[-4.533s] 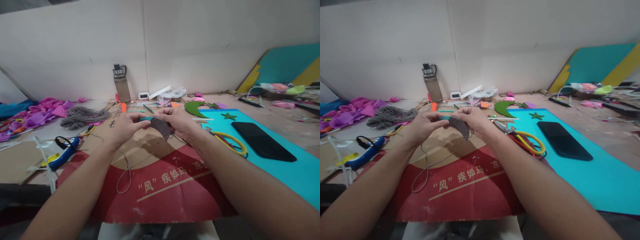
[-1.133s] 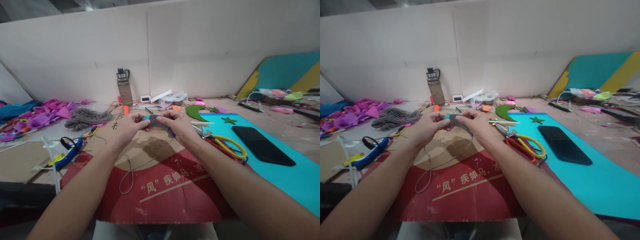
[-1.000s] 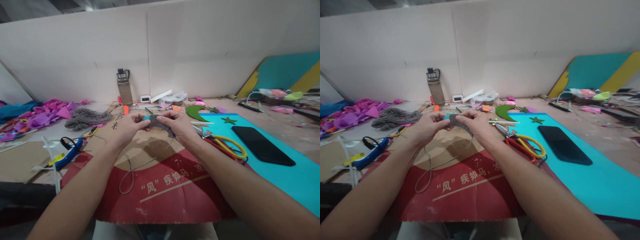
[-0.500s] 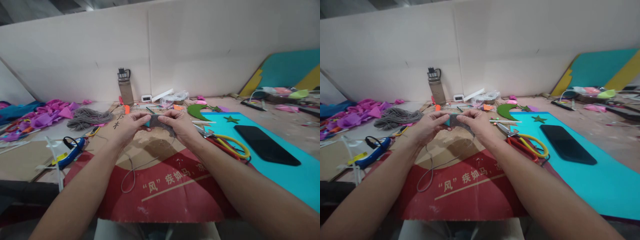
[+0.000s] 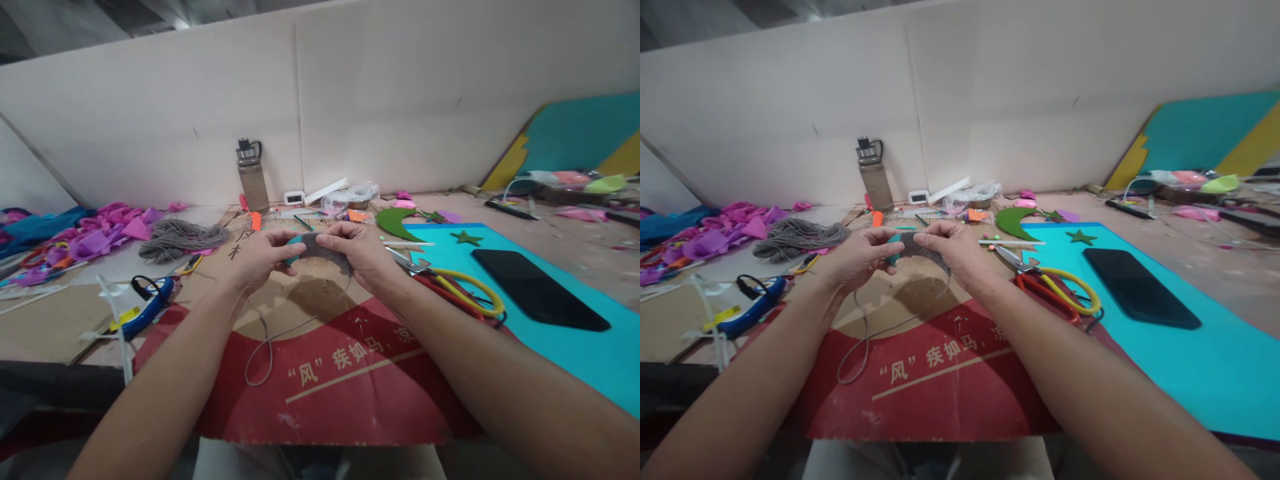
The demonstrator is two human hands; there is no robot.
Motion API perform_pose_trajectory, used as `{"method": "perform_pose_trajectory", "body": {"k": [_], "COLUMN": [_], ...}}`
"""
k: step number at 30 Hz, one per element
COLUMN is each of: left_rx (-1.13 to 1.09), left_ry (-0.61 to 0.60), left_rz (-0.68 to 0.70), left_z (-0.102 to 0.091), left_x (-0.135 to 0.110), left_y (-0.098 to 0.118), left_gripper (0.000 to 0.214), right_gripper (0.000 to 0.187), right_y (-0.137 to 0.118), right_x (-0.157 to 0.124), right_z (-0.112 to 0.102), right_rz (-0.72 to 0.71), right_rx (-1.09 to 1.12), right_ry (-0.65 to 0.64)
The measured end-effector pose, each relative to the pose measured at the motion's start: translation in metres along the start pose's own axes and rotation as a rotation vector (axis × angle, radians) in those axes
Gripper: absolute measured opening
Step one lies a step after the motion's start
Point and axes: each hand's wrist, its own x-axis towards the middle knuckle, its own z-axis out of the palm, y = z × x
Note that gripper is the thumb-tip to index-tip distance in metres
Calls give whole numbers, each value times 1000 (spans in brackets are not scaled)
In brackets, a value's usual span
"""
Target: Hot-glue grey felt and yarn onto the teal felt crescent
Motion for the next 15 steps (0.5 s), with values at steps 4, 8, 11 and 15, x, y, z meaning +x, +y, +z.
{"method": "perform_pose_trajectory", "body": {"k": [4, 8, 11, 15], "left_rx": [30, 97, 125, 103], "left_ry": [-45, -35, -50, -35], "left_rz": [-18, -16, -25, -15], "left_z": [-1, -1, -1, -1], "left_x": [1, 2, 1, 1], "left_y": [0, -1, -1, -1], "left_gripper": [32, 28, 28, 31], "right_gripper": [29, 31, 31, 29], "right_y": [-1, -2, -1, 0], "right_x": [-1, -1, -2, -2], "right_z": [0, 1, 1, 1], "right_rz": [62, 97, 82, 64], "right_rx": [94, 127, 100, 65], "right_ry": [10, -4, 3, -10]}}
